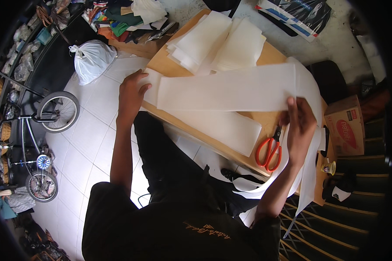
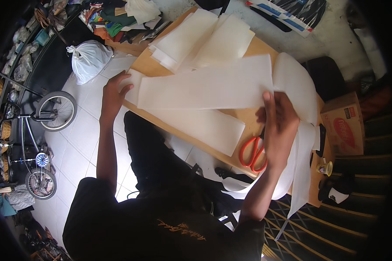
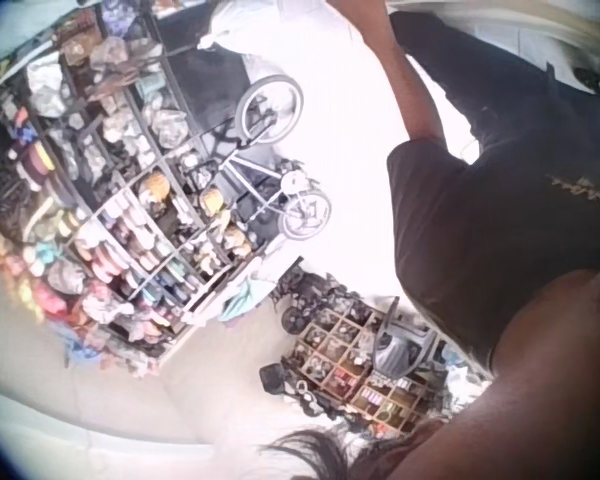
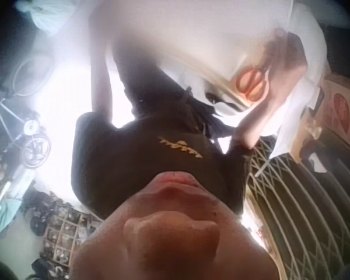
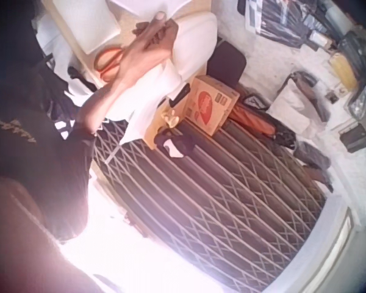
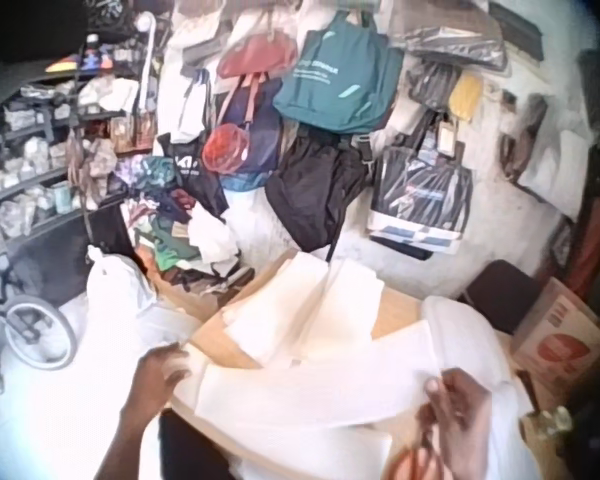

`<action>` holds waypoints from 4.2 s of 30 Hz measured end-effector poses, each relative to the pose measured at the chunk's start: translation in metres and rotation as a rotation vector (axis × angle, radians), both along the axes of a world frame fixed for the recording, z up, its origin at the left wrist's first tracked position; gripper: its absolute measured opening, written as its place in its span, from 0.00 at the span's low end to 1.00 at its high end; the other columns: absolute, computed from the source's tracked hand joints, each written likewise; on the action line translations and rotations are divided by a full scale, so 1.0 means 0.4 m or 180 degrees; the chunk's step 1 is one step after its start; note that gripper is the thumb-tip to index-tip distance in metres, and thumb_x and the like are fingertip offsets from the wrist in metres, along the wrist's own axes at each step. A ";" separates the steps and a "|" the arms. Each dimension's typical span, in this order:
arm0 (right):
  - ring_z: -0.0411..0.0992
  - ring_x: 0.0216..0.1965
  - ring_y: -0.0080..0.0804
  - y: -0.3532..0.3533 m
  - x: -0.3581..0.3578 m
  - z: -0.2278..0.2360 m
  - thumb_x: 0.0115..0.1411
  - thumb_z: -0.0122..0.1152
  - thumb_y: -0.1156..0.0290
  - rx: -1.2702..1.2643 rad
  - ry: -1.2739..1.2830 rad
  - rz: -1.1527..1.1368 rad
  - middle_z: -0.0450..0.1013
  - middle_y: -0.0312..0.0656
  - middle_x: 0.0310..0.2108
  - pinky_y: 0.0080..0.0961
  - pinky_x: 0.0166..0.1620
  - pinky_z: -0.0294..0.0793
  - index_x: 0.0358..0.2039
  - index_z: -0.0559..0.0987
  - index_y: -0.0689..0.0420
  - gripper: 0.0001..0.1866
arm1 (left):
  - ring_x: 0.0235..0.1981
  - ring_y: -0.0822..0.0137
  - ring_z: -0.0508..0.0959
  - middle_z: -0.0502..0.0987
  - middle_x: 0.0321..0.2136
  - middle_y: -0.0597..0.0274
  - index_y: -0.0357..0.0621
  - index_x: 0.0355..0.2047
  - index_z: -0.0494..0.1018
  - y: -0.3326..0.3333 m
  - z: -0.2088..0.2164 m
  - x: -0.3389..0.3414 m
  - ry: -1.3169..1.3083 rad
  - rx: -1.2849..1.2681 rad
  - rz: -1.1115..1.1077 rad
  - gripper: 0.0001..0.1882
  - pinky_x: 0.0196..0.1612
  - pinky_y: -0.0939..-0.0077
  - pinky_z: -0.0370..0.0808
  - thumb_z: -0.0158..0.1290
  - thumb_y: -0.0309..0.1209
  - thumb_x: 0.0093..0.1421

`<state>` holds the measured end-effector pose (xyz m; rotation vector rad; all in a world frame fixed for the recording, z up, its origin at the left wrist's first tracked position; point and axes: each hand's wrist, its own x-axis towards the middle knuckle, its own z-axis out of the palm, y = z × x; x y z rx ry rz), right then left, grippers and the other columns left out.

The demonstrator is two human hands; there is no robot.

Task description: The person cuts strips of white foam using a pair of scissors and stacks the cut pieces on a wooden table.

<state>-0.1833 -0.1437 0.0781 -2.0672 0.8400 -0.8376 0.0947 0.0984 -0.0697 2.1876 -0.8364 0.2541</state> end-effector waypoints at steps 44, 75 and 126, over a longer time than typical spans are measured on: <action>0.76 0.41 0.36 0.147 0.276 -0.081 0.55 0.68 0.69 -0.0567 -0.0256 0.2707 0.76 0.44 0.39 0.28 0.45 0.73 0.41 0.78 0.62 0.15 | 0.33 0.69 0.81 0.80 0.32 0.56 0.37 0.41 0.73 0.013 0.274 -0.181 0.1431 -0.0831 -0.0933 0.26 0.38 0.77 0.76 0.71 0.25 0.40; 0.77 0.31 0.51 0.088 -0.261 -0.290 0.52 0.67 0.67 -0.0888 0.1652 -0.1346 0.73 0.58 0.35 0.41 0.34 0.77 0.32 0.73 0.67 0.16 | 0.35 0.64 0.77 0.79 0.32 0.55 0.32 0.40 0.73 -0.452 0.111 -0.232 0.1499 0.1834 -0.3771 0.20 0.42 0.70 0.71 0.60 0.38 0.56; 0.58 0.20 0.22 0.458 -0.487 -0.309 0.31 0.41 0.10 0.3150 0.0665 -0.0204 0.59 0.31 0.18 0.26 0.26 0.54 0.45 0.71 0.61 0.63 | 0.54 0.47 0.65 0.64 0.55 0.49 0.42 0.58 0.63 -0.322 0.018 -0.542 -0.0911 0.0955 -0.3335 0.40 0.57 0.50 0.62 0.66 0.41 0.47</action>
